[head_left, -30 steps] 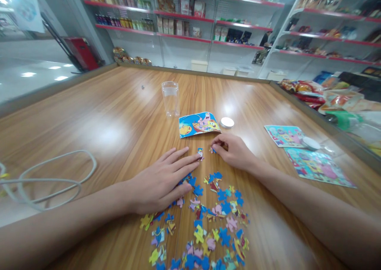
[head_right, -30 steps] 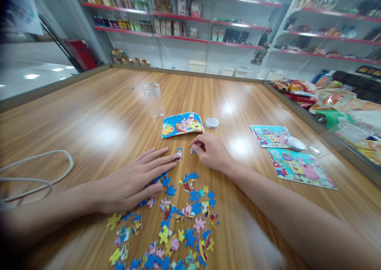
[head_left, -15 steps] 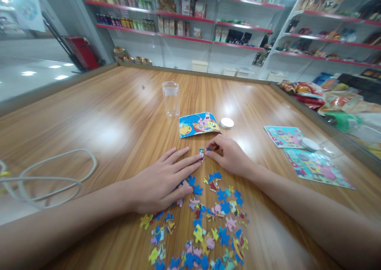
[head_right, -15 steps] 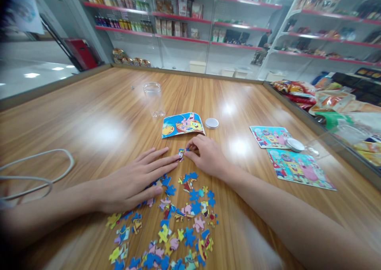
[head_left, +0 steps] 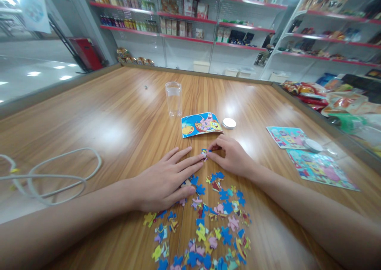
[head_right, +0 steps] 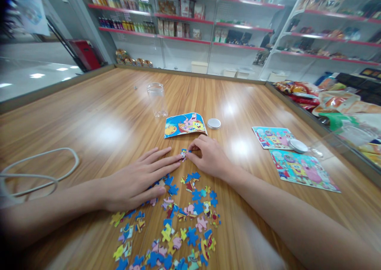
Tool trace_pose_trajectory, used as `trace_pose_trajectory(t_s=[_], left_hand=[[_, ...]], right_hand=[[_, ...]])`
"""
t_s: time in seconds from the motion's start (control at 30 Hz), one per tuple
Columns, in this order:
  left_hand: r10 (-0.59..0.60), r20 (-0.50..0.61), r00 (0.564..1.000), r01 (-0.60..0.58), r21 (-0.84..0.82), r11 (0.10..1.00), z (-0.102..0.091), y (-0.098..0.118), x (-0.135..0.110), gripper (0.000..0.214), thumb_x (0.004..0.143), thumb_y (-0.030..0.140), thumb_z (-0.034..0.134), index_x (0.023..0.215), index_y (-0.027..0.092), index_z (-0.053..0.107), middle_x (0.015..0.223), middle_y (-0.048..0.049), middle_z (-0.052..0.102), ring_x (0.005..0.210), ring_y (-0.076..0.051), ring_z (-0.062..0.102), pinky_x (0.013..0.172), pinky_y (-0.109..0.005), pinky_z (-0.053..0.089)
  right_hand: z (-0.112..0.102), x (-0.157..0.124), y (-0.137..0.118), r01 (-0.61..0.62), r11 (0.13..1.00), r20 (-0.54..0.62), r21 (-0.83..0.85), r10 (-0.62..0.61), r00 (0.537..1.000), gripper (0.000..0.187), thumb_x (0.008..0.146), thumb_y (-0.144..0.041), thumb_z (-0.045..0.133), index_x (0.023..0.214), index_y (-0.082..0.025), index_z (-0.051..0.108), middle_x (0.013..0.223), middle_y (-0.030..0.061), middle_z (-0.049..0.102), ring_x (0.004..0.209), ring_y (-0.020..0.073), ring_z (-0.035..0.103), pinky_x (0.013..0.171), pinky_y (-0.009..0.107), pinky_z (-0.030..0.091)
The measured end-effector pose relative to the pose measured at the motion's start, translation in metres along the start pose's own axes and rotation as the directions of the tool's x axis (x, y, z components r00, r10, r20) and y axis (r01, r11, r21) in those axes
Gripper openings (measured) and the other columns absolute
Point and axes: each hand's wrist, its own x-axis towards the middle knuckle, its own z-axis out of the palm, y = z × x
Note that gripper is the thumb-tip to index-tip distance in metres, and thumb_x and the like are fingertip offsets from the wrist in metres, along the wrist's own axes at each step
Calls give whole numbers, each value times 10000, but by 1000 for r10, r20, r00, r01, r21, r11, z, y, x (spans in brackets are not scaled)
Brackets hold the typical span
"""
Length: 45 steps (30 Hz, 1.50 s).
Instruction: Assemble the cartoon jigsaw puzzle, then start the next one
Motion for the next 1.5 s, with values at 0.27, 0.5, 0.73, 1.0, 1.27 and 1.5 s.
trace_pose_trajectory(t_s=[0.27,0.5,0.73,1.0,1.27,1.5], left_hand=[[-5,9,1000,6,-18,1000,0,1,1,630,1050,520,382,1601,273,201,1691,-21,147,1556,-352,100,1244,-585,178],[-43,-210,977,7,-169,986,2,1,-2,398,1013,234,449,1406,178,459,1662,-128,181,1542,-291,200,1247,-490,297],[-54,-235,971,10,-183,983,7,-4,0,316,955,171,500,1267,172,553,1540,-159,371,1499,-304,279,1230,-533,320],[-47,-252,967,-3,-194,981,6,-5,1,286,960,170,495,1235,190,573,1501,-138,426,1468,-294,328,1202,-531,369],[-44,-196,980,16,-145,989,8,-5,2,262,999,225,459,1230,177,573,1495,-141,425,1464,-284,333,1223,-501,340],[-40,-198,979,16,-126,992,7,-4,2,325,996,219,458,1309,175,536,1500,-148,428,1461,-301,344,1218,-516,345]], right_hand=[[0,-2,-3,92,995,-36,24,-91,995,149,909,-132,550,965,-171,682,909,44,564,776,147,550,702,284,448],[1,-3,-3,89,996,-40,1,-89,995,161,879,-136,594,1003,-174,689,939,50,568,843,168,566,766,310,466],[-3,-5,-10,171,985,-83,0,-170,982,142,906,-167,591,990,-174,706,896,55,584,840,183,572,772,340,465],[8,-20,-49,483,873,168,71,-488,856,226,957,-394,621,1049,-217,727,923,50,568,861,189,522,819,374,423],[13,-20,-52,498,860,129,113,-510,851,171,975,-302,608,913,-196,727,955,55,664,893,180,564,850,363,429],[8,-17,-56,548,833,203,83,-552,809,153,985,-220,565,925,-184,702,895,37,717,844,181,539,821,364,432]])
